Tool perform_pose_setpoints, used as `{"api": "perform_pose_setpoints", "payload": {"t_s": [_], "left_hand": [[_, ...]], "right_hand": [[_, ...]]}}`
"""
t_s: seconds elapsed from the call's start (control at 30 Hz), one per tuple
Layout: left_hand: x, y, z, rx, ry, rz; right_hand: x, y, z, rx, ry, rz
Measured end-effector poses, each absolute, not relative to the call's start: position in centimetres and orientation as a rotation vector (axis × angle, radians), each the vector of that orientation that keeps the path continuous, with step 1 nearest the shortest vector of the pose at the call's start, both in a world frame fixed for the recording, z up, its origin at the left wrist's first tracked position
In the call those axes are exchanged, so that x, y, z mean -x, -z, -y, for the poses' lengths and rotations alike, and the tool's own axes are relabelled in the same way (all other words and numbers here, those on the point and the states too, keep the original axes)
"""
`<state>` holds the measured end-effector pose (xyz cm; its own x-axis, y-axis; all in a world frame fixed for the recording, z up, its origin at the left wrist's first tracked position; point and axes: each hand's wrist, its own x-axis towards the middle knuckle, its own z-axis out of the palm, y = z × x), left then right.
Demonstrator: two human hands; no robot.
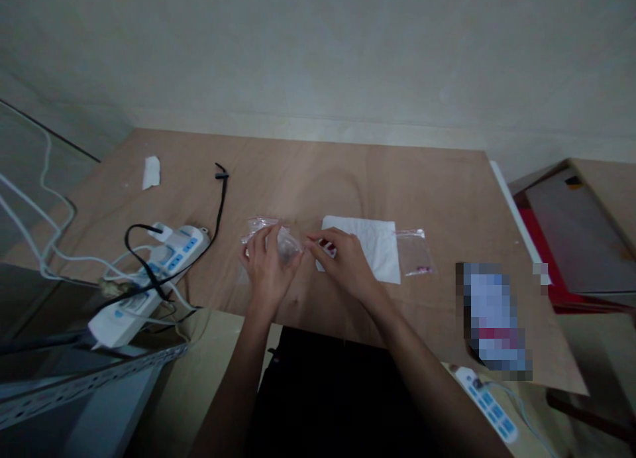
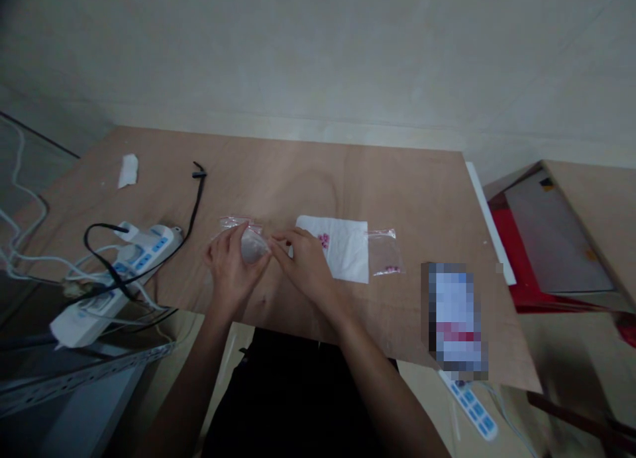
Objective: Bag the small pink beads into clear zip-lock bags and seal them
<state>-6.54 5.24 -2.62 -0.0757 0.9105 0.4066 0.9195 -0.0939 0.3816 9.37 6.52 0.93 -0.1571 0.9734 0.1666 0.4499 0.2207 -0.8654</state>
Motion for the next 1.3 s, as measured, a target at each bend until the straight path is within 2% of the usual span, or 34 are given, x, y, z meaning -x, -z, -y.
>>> {"api": "perform_pose_setpoints", "payload": {"t_s": [0.17, 0.37, 0.47, 0.6, 0.77, 0.9, 1.07, 1.17, 1.3], "left_hand": [[7.9, 2.1, -5.0, 2.167, 0.988, 1.967], [6.9, -0.4, -3.1, 2.361, 1.112, 1.732], [6.1, -1.3, -1.9, 2.243, 1.399, 1.803], [4.5, -2.4, -0.6, 2.214, 1.906, 2.144], [2.5, -2.9, -0.3, 2.275, 2.232, 2.551], [2.0, -2.7, -0.4, 2.271, 2.406, 2.609], [1.5, -2.3, -0.4, 2.178, 2.584, 2.632], [1.3, -2.6, -0.4, 2.298, 2.464, 2.571], [1.6, -3.1, -0.2, 2.762, 1.786, 2.366]], "right_hand": [[-8.5, -0.4, -6.5, 1.312, -0.906, 1.701], [-8.6, -1.8, -5.3, 1.18, -1.174, 1.555], [-9.4, -2.9, -3.8, 1.225, -1.03, 1.508], [-10.2, -3.9, -1.3, 1.25, -0.62, 1.705], [-11.0, -3.1, 0.5, 1.226, -0.206, 1.958], [-11.7, -2.6, 0.9, 1.233, -0.239, 1.918], [-11.5, -3.2, 1.3, 1.252, -0.46, 1.807], [-11.3, -3.7, 1.5, 1.293, -0.661, 1.675], [-12.0, -3.6, 1.2, 1.317, -0.827, 1.696]]}}
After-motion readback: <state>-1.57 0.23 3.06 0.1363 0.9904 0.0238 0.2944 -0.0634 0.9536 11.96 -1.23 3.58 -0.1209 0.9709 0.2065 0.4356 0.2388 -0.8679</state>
